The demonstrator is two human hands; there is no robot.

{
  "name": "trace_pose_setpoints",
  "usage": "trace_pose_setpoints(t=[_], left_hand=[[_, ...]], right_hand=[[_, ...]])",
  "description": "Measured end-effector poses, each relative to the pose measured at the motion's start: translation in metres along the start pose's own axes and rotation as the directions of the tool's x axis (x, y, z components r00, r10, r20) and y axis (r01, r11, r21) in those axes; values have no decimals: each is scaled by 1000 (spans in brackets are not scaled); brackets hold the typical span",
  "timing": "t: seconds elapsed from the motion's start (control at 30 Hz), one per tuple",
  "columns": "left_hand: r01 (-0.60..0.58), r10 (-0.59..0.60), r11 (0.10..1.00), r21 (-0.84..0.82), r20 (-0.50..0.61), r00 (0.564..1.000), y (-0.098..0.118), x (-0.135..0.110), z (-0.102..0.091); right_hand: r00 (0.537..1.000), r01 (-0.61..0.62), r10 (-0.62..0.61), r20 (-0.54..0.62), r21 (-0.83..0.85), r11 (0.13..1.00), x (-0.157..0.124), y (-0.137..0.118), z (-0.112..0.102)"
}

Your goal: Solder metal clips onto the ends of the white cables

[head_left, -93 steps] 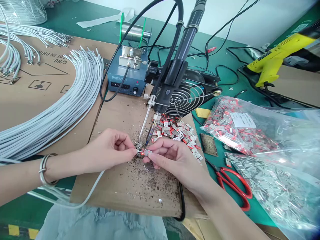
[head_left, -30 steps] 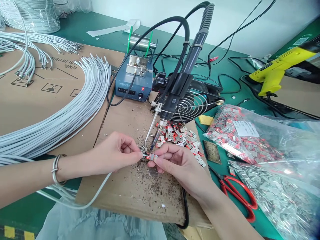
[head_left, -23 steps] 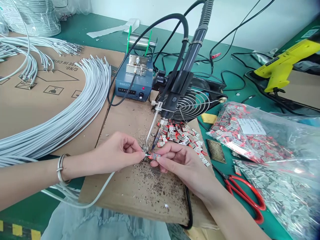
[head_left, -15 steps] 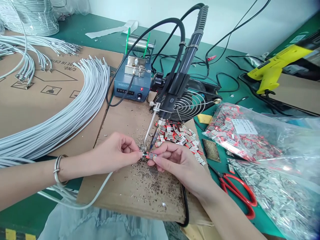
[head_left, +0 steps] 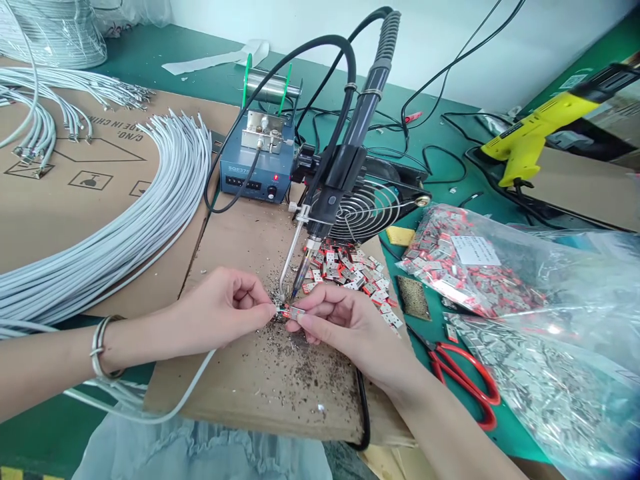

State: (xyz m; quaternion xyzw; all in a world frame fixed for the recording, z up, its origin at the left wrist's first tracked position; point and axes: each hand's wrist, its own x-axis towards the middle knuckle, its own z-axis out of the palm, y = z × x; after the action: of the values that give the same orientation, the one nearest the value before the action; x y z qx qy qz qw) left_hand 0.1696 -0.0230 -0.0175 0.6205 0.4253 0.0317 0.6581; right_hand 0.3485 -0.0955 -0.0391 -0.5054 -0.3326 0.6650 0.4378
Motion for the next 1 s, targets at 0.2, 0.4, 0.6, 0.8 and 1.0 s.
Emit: trace_pose_setpoints(t=[0.2, 0.4, 0.6, 0.8, 1.0], left_hand=[[-36, 36, 999, -25, -4, 999, -1, 0, 0], [-29, 29, 999, -19, -10, 1000, 1, -2, 1], [-21, 21, 1000, -15, -16, 1000, 0, -2, 2], [-23, 24, 999, 23, -21, 999, -1, -2, 2], [-10, 11, 1000, 17, -7, 1000, -1, -3, 2]], right_hand=[[1000, -2, 2, 6, -1, 1000, -2, -1, 0], [1000, 10, -10, 11, -26, 1000, -1, -1, 1], [1000, -6, 4, -29, -49, 999, -3, -3, 3], [1000, -19, 18, -18, -59, 998, -1, -3, 3], [1000, 10, -10, -3, -68, 998, -1, -2, 3]])
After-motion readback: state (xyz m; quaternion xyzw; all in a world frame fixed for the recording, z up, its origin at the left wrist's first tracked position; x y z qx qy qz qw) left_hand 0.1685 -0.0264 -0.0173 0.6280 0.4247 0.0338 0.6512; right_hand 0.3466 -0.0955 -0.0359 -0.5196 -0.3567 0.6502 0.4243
